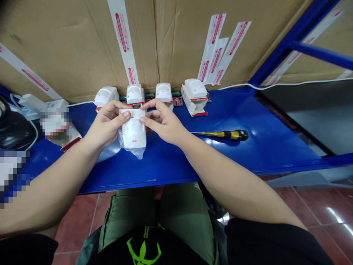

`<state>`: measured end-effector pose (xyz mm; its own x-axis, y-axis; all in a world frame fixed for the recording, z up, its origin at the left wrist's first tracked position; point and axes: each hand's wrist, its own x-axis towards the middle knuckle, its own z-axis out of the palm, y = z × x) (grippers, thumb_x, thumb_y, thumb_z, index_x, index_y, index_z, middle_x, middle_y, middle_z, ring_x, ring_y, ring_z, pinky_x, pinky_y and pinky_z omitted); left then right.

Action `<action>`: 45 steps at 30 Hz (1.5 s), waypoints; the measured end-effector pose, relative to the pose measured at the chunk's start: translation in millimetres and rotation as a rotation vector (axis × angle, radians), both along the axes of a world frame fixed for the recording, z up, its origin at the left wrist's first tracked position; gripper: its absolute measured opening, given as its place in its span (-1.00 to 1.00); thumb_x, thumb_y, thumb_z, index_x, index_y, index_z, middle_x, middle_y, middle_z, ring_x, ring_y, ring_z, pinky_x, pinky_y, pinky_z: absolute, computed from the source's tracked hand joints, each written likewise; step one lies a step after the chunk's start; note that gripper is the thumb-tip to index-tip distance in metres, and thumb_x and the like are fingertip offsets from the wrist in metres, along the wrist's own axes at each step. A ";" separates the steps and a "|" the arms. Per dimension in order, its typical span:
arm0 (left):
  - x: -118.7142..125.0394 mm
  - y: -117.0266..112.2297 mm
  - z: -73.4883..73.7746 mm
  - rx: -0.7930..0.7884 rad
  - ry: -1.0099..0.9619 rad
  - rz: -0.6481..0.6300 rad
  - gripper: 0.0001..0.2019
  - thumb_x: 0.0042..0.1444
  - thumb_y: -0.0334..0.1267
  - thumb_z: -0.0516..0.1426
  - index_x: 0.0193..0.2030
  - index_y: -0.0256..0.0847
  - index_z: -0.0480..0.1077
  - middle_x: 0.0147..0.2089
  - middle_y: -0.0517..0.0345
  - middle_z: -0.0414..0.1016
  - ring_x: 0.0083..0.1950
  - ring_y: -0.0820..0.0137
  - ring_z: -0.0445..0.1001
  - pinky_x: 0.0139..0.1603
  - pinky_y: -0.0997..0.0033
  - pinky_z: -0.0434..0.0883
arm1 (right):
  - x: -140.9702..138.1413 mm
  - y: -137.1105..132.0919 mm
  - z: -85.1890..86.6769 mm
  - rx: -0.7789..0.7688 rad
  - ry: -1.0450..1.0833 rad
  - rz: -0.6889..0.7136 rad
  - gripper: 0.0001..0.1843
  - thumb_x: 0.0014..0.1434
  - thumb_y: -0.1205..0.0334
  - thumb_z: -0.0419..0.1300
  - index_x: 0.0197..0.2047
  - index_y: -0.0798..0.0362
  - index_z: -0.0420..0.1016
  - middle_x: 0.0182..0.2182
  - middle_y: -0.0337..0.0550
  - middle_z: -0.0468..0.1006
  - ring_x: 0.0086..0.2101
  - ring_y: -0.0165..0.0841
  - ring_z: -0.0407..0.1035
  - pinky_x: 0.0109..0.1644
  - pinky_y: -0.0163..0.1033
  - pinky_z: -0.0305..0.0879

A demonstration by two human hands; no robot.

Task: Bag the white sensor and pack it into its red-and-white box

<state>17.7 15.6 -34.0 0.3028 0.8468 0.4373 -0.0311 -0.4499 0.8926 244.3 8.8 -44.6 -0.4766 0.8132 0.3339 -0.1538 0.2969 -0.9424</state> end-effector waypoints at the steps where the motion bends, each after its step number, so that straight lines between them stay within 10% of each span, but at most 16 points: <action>1: -0.3 0.4 -0.4 -0.011 -0.006 0.002 -0.50 0.20 0.28 0.50 -0.18 -0.07 0.50 -0.15 0.18 0.73 -0.19 0.34 0.70 -0.17 0.30 0.68 | 0.1 0.2 0.3 -0.007 0.009 -0.007 -0.41 0.28 -0.28 0.54 0.07 -0.14 0.41 -0.27 -0.30 0.59 -0.20 -0.28 0.61 -0.11 -0.15 0.68; 12: 3.3 1.6 -0.4 -0.067 0.023 0.077 -0.36 0.09 0.41 0.51 -0.44 -0.10 0.43 -0.49 0.24 0.49 -0.52 0.46 0.36 -0.51 0.38 0.33 | -2.6 6.4 -5.8 -0.109 0.050 -0.048 -0.52 0.21 -0.11 0.57 -0.07 -0.07 0.45 -0.35 -0.34 0.55 -0.27 -0.36 0.56 -0.12 -0.15 0.70; 22: 3.8 1.3 -0.3 0.003 0.016 0.092 -0.36 0.11 0.42 0.49 -0.31 -0.11 0.41 -0.37 0.25 0.49 -0.39 0.45 0.43 -0.37 0.41 0.44 | -4.1 2.5 -1.1 0.051 0.046 -0.154 -0.58 0.30 0.03 0.48 -0.16 -0.12 0.26 -0.30 -0.31 0.48 -0.33 -0.36 0.53 -0.23 -0.18 0.69; 27: -2.3 0.5 1.2 -0.130 0.056 -0.100 -0.31 0.01 0.25 0.61 0.05 -0.12 0.50 -0.13 0.19 0.66 -0.18 0.41 0.62 -0.14 0.44 0.57 | -2.5 2.9 0.5 0.095 0.110 -0.212 -0.58 0.37 -0.01 0.45 -0.14 -0.12 0.25 -0.24 -0.31 0.42 -0.27 -0.39 0.53 -0.18 -0.23 0.70; 32: -3.2 -1.3 3.5 -0.180 0.114 -0.183 -0.41 0.10 0.25 0.57 -0.04 -0.20 0.60 -0.11 0.08 0.72 -0.13 0.33 0.65 -0.06 0.36 0.58 | 4.8 9.9 -2.4 0.138 0.104 -0.213 -0.65 0.43 -0.06 0.39 -0.10 -0.12 0.31 -0.22 -0.29 0.36 -0.27 -0.39 0.45 -0.15 -0.22 0.67; 40: -0.9 -6.6 -0.8 -0.115 0.227 -0.353 -0.50 0.22 0.13 0.53 -0.06 -0.13 0.44 -0.13 0.20 0.55 -0.14 0.40 0.57 -0.10 0.41 0.52 | 11.7 5.0 -0.1 0.286 -0.237 0.167 -0.29 0.22 -0.02 0.58 0.35 -0.08 0.51 0.28 -0.02 0.53 0.17 -0.16 0.51 0.15 -0.11 0.60; 45: -3.0 -6.7 -8.1 -0.267 0.211 -0.407 -0.42 0.31 0.14 0.46 -0.03 -0.03 0.15 -0.17 0.26 0.57 -0.20 0.41 0.59 -0.20 0.41 0.49 | 7.0 0.4 0.4 -0.040 -0.257 0.330 -0.59 0.32 0.02 0.49 0.10 -0.01 0.53 -0.22 -0.29 0.55 -0.46 -0.46 0.44 -0.45 -0.29 0.53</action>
<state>14.7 8.9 -42.2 0.6879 0.7164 0.1164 0.0368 -0.1946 0.9802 251.2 9.1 -44.1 -0.7772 0.6131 0.1416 0.0072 0.2337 -0.9723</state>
